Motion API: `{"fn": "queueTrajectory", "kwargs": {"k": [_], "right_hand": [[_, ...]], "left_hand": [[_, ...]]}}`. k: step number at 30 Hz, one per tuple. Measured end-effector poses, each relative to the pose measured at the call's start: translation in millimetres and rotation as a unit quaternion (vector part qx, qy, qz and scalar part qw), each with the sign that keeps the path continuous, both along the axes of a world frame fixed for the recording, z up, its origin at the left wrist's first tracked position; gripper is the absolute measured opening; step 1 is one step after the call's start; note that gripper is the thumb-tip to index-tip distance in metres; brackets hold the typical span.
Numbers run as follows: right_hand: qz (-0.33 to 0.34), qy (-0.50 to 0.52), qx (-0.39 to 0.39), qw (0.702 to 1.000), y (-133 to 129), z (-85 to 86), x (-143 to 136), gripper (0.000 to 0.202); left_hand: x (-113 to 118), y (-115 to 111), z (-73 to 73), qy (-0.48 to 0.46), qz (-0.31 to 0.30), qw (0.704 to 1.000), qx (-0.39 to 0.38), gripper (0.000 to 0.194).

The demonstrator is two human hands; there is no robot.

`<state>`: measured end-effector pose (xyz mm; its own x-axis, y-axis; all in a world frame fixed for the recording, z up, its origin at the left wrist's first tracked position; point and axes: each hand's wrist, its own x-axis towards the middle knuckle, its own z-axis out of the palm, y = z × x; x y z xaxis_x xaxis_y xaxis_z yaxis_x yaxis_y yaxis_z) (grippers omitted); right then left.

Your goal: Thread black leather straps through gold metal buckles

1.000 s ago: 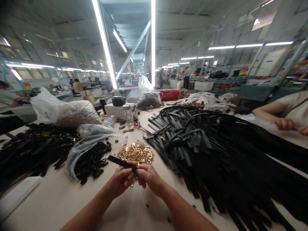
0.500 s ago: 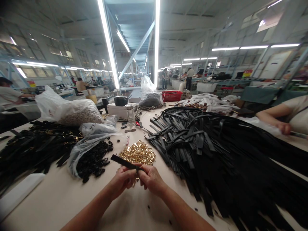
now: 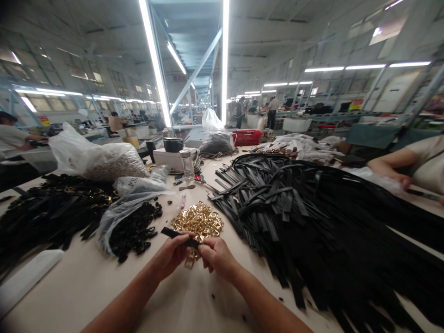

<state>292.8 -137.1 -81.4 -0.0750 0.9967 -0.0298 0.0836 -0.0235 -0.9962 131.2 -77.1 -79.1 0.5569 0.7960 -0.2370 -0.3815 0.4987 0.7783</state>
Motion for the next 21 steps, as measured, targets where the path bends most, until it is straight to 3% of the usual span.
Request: {"fn": "queueTrajectory", "kwargs": {"k": [4, 10, 15, 21], "right_hand": [[-0.025, -0.028, 0.009, 0.999, 0.2, -0.4, -0.6, 0.024], [-0.033, -0.066, 0.025, 0.997, -2.3, -0.3, -5.7, 0.024], [-0.035, -0.073, 0.029, 0.996, -2.5, -3.5, -5.1, 0.024], [-0.067, -0.067, 0.032, 0.995, -2.8, -4.8, -8.9, 0.029]], "left_hand": [[0.9, 1.2, -2.0, -0.004, -0.002, 1.000, -0.019, 0.027], [7.2, -3.4, -4.9, 0.042, -0.026, 0.998, 0.040, 0.042], [5.5, -2.0, -4.2, 0.078, -0.029, 0.994, 0.068, 0.041], [6.7, -5.1, -4.6, 0.033, -0.031, 0.998, 0.041, 0.041]]}}
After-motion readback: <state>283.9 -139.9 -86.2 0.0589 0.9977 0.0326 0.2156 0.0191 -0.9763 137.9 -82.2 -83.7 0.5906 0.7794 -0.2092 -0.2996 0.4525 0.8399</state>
